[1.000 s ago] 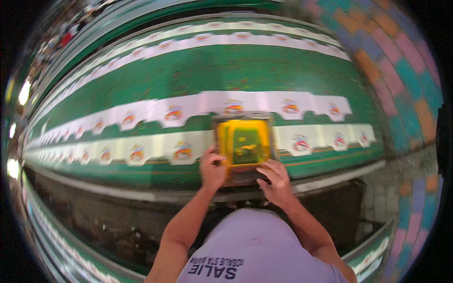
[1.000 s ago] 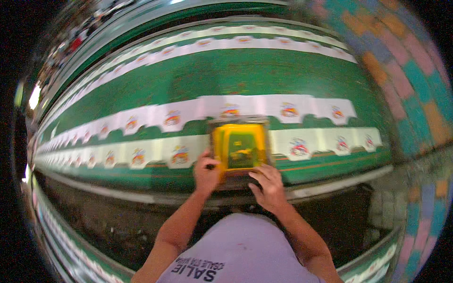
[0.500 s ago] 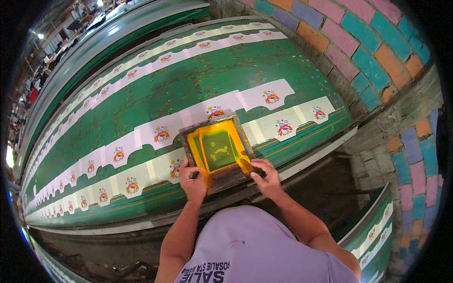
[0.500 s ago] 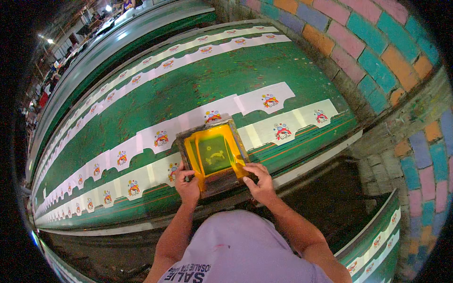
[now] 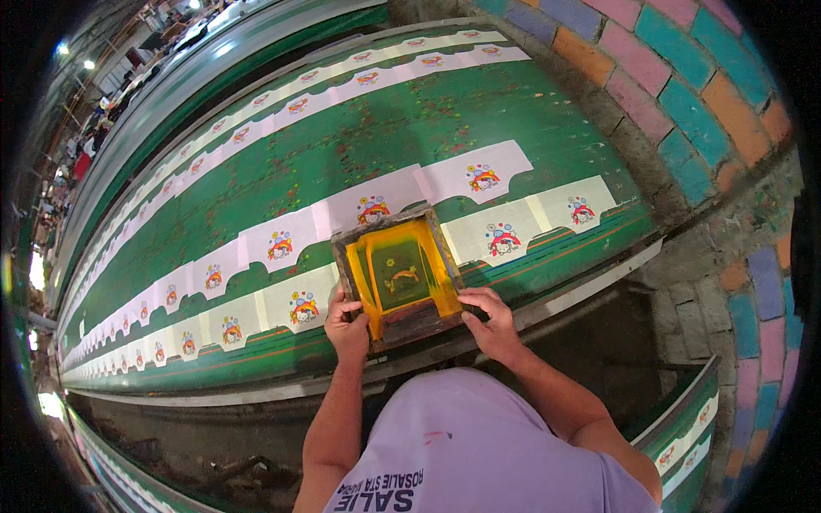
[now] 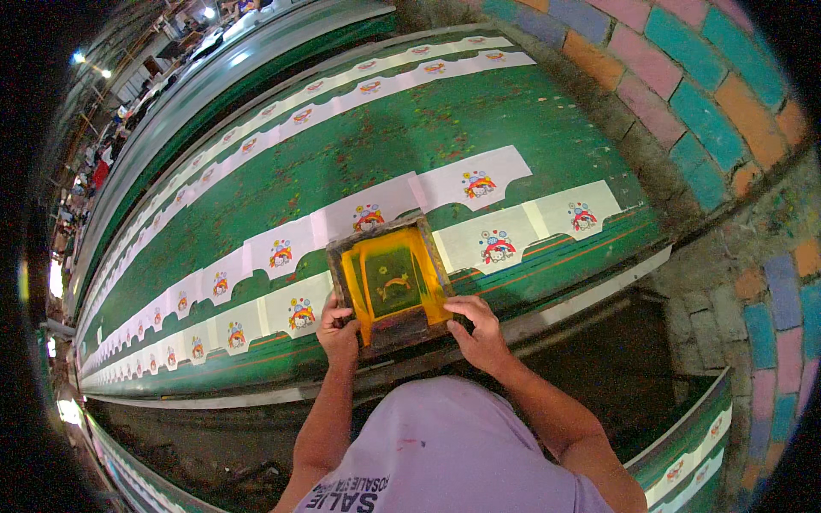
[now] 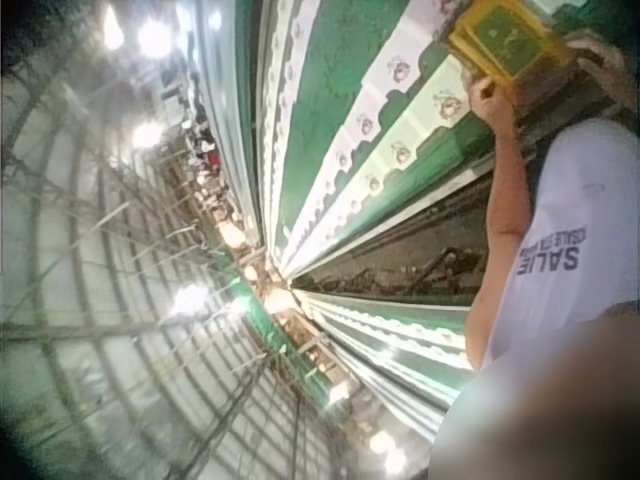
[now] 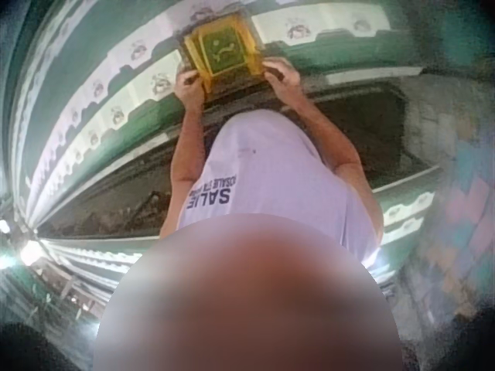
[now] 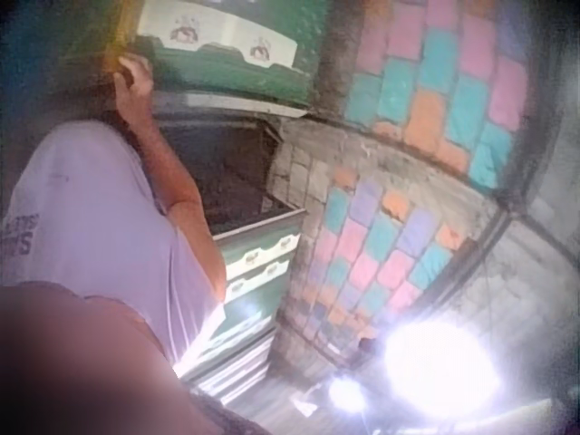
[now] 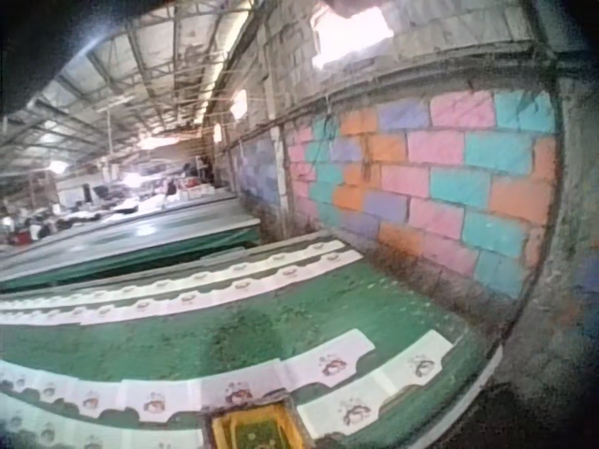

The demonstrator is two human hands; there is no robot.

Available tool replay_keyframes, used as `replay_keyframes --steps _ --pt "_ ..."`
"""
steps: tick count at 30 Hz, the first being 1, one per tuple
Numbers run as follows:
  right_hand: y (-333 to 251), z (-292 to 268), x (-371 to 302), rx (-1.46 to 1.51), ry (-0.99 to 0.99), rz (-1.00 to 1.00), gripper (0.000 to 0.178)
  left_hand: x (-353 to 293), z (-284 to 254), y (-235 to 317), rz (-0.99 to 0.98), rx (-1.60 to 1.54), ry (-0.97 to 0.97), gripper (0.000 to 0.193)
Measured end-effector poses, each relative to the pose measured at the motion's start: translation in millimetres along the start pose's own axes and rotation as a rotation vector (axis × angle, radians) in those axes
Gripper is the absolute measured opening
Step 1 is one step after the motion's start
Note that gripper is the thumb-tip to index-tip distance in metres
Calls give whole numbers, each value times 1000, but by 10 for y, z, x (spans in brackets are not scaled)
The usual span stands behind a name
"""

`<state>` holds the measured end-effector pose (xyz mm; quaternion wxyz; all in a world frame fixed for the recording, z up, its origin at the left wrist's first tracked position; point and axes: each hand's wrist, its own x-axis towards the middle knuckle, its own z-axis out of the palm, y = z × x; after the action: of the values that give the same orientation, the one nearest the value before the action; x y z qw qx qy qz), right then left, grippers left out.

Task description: The person uses a squeegee to press green ink through a yellow screen-printing frame onto a long white fabric strip with a cartoon pattern. The person repeatedly wipes the screen with a cloth and repositions the frame along the fabric to continue printing.

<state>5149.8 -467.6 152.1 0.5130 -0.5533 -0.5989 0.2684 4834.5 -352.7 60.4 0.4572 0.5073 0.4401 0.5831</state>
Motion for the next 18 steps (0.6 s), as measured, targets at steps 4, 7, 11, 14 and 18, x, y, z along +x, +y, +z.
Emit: replay_keyframes --steps 4,7,11,14,18 --pt "-113 34 24 -46 7 -69 38 0 -53 -25 -26 -89 -15 35" --pt "-246 73 39 -105 -34 -157 33 17 -53 -19 12 -87 -41 37" --pt "-424 134 53 -182 -143 -249 32 32 -34 14 -13 -133 -42 36" --pt "-512 183 52 -303 -252 -297 37 32 -43 12 -31 -117 -43 35" --pt "-548 362 114 -520 -333 -360 38 7 -66 -25 -80 -25 -17 33"
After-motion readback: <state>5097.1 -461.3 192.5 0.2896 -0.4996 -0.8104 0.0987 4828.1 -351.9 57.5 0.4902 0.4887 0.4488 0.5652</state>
